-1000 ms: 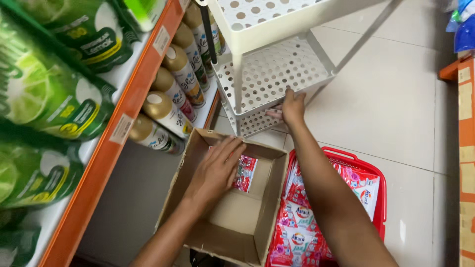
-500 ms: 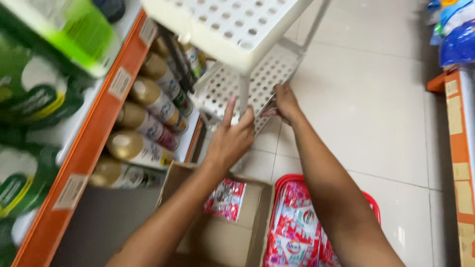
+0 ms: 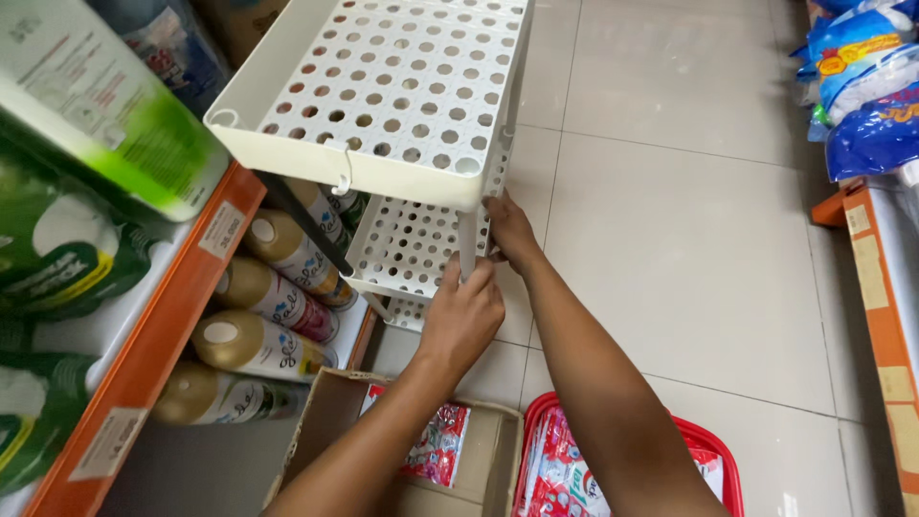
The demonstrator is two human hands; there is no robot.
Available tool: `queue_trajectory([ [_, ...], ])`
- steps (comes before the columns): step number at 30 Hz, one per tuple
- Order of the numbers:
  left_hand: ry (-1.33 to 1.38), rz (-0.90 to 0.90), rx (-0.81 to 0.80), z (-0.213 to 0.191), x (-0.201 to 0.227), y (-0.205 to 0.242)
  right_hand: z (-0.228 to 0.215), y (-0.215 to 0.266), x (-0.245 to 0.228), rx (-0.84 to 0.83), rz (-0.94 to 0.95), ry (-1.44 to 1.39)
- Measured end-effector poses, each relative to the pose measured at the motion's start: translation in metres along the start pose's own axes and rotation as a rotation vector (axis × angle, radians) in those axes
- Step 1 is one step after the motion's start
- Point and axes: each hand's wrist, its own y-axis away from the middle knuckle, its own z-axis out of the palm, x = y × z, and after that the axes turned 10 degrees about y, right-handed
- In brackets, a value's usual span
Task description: The person sits on the floor and transfers small red and white detergent packets from a red plastic basket into a cardboard box. They arrange the packets neatly in rows within the box, filling it up layer by layer.
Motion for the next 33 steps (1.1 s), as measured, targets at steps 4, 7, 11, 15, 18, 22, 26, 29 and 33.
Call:
queue_trajectory([
  [4,0.022,-0.022,-0.021,0.032,0.009,0.022,-0.004,0.007,0.015,-0.008,0.034,0.049],
  [7,0.087,-0.062,-0.132,-0.004,0.018,0.024,-0.027,0.021,0.041,-0.025,0.055,-0.037],
  [11,0.262,-0.125,-0.338,-0.064,0.023,0.03,-0.085,0.101,0.068,0.129,0.012,-0.071],
  [15,0.358,-0.223,-0.557,-0.048,0.035,0.084,-0.149,0.195,0.145,0.358,0.064,-0.082],
  [18,0.388,-0.302,-0.83,-0.029,0.048,0.12,-0.182,0.259,0.229,0.68,0.112,0.273],
  [22,0.494,-0.635,-1.069,-0.018,0.073,0.13,-0.186,0.333,0.303,0.804,0.227,0.489],
  [26,0.607,-0.709,-1.205,-0.078,0.115,0.108,-0.182,0.385,0.312,0.674,0.335,0.648],
  [29,0.687,-0.878,-1.192,-0.099,0.151,0.112,-0.179,0.401,0.296,0.555,0.387,0.603],
  [33,0.817,-1.142,-1.091,-0.124,0.202,0.14,-0.14,0.462,0.192,0.436,0.414,0.392],
])
